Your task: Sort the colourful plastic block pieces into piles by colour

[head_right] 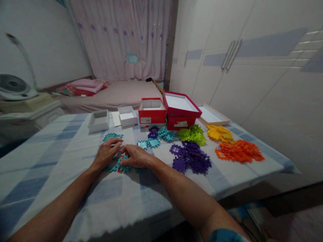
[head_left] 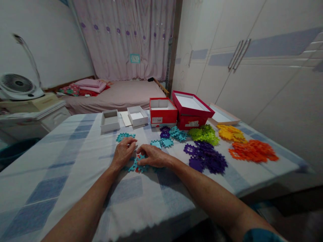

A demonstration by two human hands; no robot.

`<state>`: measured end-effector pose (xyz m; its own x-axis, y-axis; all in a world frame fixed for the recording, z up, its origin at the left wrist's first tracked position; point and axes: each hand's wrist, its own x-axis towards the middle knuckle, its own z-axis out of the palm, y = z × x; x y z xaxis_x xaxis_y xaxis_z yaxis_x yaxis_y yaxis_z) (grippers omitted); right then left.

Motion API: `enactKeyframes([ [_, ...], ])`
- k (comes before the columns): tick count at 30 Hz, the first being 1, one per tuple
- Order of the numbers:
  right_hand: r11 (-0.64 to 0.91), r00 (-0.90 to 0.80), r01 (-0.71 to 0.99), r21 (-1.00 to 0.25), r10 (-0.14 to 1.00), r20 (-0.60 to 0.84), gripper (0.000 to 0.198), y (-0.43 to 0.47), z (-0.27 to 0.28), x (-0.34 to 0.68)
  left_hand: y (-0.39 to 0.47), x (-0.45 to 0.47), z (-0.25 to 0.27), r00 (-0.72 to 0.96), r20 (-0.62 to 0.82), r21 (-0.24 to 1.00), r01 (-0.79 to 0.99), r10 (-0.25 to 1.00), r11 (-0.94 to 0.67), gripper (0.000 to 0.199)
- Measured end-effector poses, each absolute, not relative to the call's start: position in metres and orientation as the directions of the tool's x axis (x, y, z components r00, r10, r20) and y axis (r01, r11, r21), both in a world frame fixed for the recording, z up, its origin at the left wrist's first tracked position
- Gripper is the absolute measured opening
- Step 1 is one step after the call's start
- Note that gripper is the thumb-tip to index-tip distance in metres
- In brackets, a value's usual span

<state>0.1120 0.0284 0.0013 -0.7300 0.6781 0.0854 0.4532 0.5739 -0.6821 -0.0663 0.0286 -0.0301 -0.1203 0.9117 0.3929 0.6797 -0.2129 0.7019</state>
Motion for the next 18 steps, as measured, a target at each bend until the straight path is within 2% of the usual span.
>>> enactKeyframes([
  [3, 0.626, -0.742, 0.415, -0.660, 0.653, 0.153, 0.026, 0.028, 0.000, 0.111, 0.029, -0.069, -0.032, -0.116, 0.381, 0.707, 0.676, 0.917, -0.208, 0.037],
  [5, 0.668, -0.696, 0.439, -0.601, 0.676, 0.242, 0.026, 0.028, -0.003, 0.110, 0.031, -0.071, -0.034, -0.111, 0.377, 0.704, 0.679, 0.919, -0.207, 0.038],
  [9, 0.621, -0.487, 0.649, -0.439, 0.783, 0.387, 0.030, 0.029, -0.008, 0.108, 0.033, -0.075, -0.036, -0.101, 0.389, 0.673, 0.710, 0.916, -0.208, 0.038],
  [14, 0.481, -0.368, 0.807, -0.344, 0.864, 0.345, 0.032, 0.029, -0.007, 0.109, 0.033, -0.075, -0.035, -0.099, 0.373, 0.671, 0.716, 0.923, -0.194, 0.038],
  [18, 0.389, -0.294, 0.842, -0.374, 0.912, 0.287, 0.021, 0.028, 0.009, 0.114, 0.032, -0.074, -0.033, -0.100, 0.353, 0.674, 0.716, 0.930, -0.179, 0.039],
])
